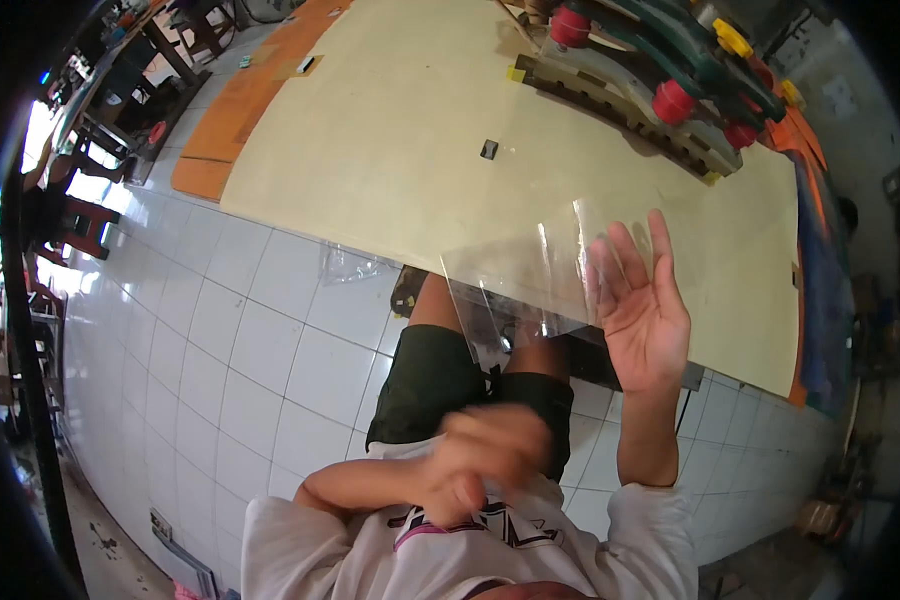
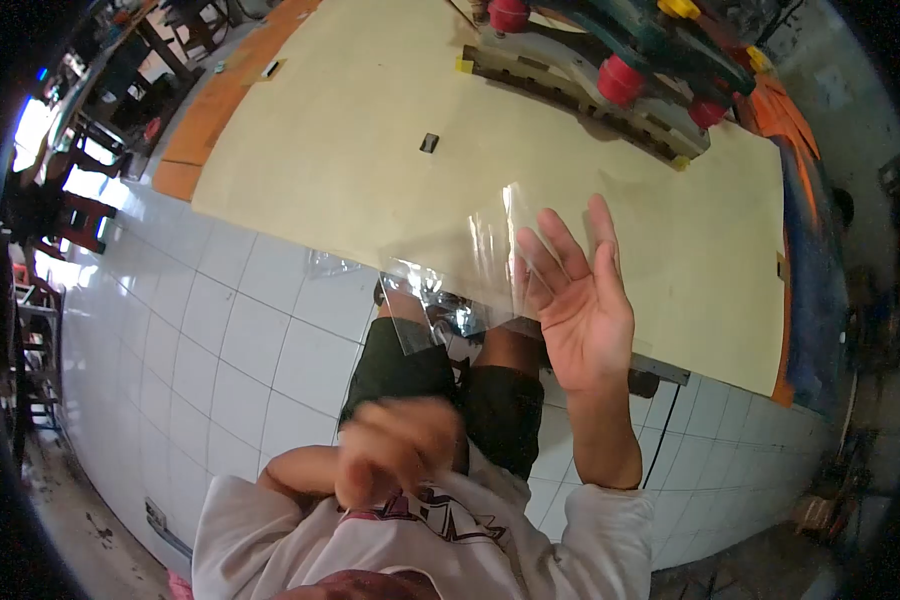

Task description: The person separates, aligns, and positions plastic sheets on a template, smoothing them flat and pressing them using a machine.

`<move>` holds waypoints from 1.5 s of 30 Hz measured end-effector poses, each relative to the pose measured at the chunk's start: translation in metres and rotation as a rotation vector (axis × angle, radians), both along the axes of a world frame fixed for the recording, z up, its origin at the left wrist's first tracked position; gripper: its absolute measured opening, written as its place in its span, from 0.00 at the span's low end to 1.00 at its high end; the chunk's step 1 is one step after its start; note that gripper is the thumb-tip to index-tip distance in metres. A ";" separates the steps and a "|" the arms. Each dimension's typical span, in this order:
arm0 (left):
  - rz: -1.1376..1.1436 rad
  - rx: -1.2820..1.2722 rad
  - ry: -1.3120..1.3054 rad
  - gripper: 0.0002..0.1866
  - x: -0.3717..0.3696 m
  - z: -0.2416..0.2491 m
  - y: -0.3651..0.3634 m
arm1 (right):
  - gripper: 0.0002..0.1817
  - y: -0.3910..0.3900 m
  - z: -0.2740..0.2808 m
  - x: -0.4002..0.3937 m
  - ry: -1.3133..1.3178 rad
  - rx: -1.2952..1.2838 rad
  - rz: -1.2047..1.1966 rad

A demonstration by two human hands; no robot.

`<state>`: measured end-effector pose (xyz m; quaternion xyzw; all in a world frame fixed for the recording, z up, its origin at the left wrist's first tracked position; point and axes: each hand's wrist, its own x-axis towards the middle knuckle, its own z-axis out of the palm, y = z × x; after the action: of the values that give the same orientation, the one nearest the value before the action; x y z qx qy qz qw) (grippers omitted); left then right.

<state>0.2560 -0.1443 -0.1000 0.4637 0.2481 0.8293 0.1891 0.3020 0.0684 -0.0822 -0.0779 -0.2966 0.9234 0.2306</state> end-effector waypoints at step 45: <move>1.042 -0.499 -0.968 0.11 -0.201 -0.255 -0.417 | 0.13 0.129 0.011 0.101 -0.398 0.454 -0.812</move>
<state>0.0551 -0.5610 -0.3553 -0.1865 0.5051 0.8417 -0.0402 0.4035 0.1975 -0.0707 -0.3094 -0.4740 0.6386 0.5213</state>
